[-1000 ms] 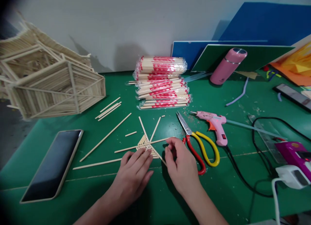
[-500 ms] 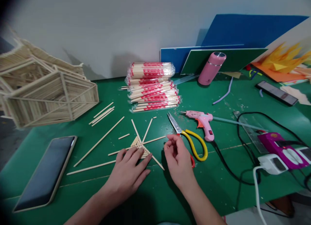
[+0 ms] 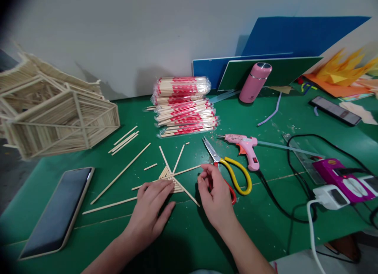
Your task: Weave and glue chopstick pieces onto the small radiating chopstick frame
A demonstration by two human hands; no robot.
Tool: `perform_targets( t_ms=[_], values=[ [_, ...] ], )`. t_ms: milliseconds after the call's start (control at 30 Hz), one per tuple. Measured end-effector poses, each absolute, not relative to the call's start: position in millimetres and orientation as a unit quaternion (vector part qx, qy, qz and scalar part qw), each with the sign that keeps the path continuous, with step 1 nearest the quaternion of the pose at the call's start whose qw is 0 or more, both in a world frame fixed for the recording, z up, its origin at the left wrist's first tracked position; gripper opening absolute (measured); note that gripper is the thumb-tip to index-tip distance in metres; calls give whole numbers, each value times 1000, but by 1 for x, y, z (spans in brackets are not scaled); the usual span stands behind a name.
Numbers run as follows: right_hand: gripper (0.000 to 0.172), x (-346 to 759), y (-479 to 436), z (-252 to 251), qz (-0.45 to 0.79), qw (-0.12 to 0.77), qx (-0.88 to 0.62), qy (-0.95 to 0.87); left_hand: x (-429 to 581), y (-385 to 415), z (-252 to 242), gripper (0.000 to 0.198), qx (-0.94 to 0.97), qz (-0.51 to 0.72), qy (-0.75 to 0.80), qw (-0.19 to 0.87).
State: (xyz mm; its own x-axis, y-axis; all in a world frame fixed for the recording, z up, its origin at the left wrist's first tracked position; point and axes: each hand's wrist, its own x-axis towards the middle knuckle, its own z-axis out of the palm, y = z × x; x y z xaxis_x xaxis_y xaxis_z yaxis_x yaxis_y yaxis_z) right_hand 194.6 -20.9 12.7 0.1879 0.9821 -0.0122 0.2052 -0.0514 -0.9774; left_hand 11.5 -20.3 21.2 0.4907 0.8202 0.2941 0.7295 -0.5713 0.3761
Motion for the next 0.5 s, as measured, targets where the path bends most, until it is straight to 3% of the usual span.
perform_targets(
  t_ms=[167,300,400,500],
  values=[
    [16,200,-19,16,361,572,-602,-424,-3,-27,33,10,752,389,525,87],
    [12,202,-20,29,313,651,-582,-375,-6,-42,54,6,640,435,574,268],
    [15,196,-31,43,296,697,-536,-374,7,-54,66,15,522,461,563,445],
    [9,185,-50,52,259,652,-514,-493,32,-61,71,32,364,452,535,614]
  ],
)
